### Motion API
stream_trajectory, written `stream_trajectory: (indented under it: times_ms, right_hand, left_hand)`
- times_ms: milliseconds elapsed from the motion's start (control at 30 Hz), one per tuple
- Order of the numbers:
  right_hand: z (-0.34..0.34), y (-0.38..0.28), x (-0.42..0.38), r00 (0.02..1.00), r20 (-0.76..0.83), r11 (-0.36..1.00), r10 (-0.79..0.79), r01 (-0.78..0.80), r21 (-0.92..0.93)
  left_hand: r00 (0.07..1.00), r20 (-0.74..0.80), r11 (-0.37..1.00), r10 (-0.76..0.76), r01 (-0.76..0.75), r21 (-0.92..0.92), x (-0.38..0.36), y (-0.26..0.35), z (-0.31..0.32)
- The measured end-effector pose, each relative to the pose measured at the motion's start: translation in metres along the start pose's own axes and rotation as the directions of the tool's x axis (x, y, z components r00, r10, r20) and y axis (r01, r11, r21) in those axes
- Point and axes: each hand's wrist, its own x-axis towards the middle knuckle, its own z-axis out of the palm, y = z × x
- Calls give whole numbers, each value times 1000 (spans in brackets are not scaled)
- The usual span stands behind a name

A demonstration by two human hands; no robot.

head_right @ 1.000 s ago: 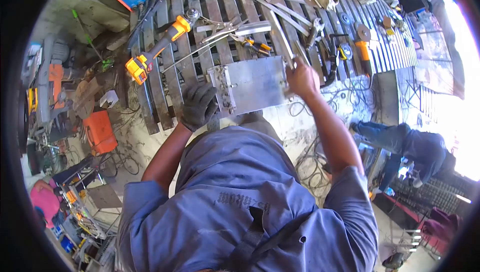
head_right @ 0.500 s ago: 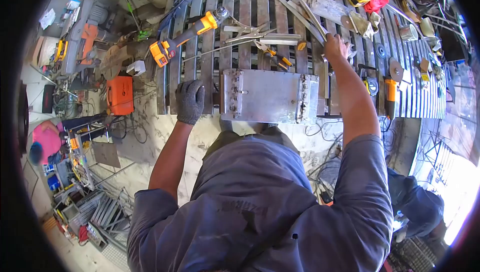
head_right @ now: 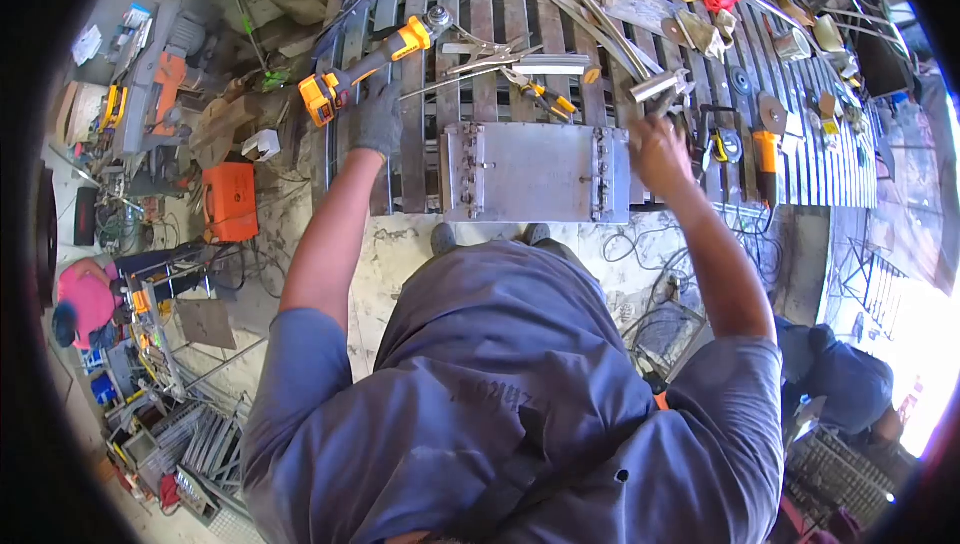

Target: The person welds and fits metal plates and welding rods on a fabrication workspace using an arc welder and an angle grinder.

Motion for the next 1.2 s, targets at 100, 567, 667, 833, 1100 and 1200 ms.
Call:
stream_trajectory:
  times_ms: [100,567,667,833,1100,1200]
  right_hand:
    - [-7,-41,-75,974,225,998,0,-12,55]
    - [-1,-159,-256,889,300,880,346,-418,225]
    - [-10,-198,-232,956,-55,941,287,-270,206]
    - [-39,-258,-166,977,-213,999,-24,16,-41]
    - [-11,-210,-164,983,-160,991,89,-71,118]
    - [3,-180,-177,974,-154,978,167,-144,151]
  left_hand:
    - [954,276,955,115,-183,233,27,-5,-8]
    - [902,364,965,233,-261,31,45,-65,5]
    - [860,355,918,366,-397,15,4,17,-84]
    - [556,202,591,806,-748,-301,-74,105,-114]
    - [835,168,808,525,-426,-407,-100,56,-94]
    - [847,221,854,483,-400,-332,-106,30,-65]
